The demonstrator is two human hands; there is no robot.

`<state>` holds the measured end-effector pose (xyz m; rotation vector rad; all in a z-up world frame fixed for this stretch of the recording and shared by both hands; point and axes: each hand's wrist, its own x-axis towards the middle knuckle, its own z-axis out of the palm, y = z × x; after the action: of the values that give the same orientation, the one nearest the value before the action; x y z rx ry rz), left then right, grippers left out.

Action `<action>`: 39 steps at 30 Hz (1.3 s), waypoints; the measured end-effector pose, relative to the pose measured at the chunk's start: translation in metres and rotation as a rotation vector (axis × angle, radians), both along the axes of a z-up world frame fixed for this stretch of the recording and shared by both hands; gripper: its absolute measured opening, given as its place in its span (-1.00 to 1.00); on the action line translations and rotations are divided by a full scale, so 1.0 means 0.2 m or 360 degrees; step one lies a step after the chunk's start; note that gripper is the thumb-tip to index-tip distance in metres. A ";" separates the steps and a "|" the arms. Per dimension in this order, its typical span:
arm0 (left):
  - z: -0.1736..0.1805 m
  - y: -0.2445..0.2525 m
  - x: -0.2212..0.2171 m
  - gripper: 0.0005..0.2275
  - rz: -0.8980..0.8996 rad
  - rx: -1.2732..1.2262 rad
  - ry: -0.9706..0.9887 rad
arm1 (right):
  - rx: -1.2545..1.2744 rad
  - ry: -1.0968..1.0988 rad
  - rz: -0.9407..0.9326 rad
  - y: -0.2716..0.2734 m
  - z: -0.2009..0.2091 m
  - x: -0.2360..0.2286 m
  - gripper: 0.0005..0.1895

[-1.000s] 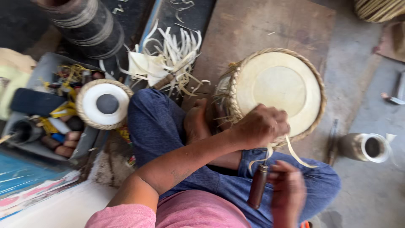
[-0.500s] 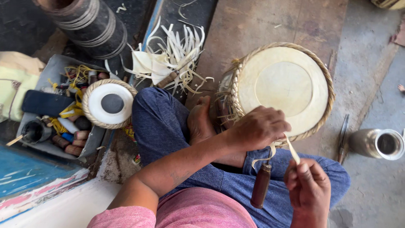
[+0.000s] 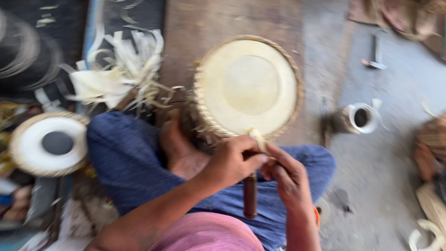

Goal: The person sits cross-legged on the floor and weaves a light-colored strip around the rim of a drum using a wooden-handled tool to push the strip through the existing weave. The person repeatedly pulls the strip tight and adjusts the drum's position.

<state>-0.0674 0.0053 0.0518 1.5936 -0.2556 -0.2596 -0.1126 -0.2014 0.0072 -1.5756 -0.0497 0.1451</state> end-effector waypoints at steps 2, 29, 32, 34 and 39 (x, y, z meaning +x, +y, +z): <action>0.01 0.01 0.01 -0.90 -0.0023 0.0011 0.0041 | 0.0084 0.0080 0.0019 0.02 0.02 0.00 -0.54; -0.14 0.06 0.14 -0.89 0.0487 0.0768 -0.1058 | -0.0020 0.0440 0.0073 0.14 -0.11 -0.24 -0.29; -0.14 0.04 0.13 -0.90 0.0439 0.0840 -0.1148 | 0.0447 0.0439 0.0173 0.17 -0.11 -0.20 -0.24; -0.14 0.06 0.13 -0.89 0.0387 0.0842 -0.1158 | 0.0433 0.0576 0.0194 0.19 -0.06 -0.17 -0.24; -0.15 0.08 0.14 -0.88 0.0306 0.0844 -0.1125 | -0.0799 0.1200 0.0123 0.13 0.13 -0.21 -0.34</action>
<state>-0.0385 0.0216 0.0216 2.1831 -0.6069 0.4362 -0.1538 -0.1752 0.0333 -1.9205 0.5529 0.8551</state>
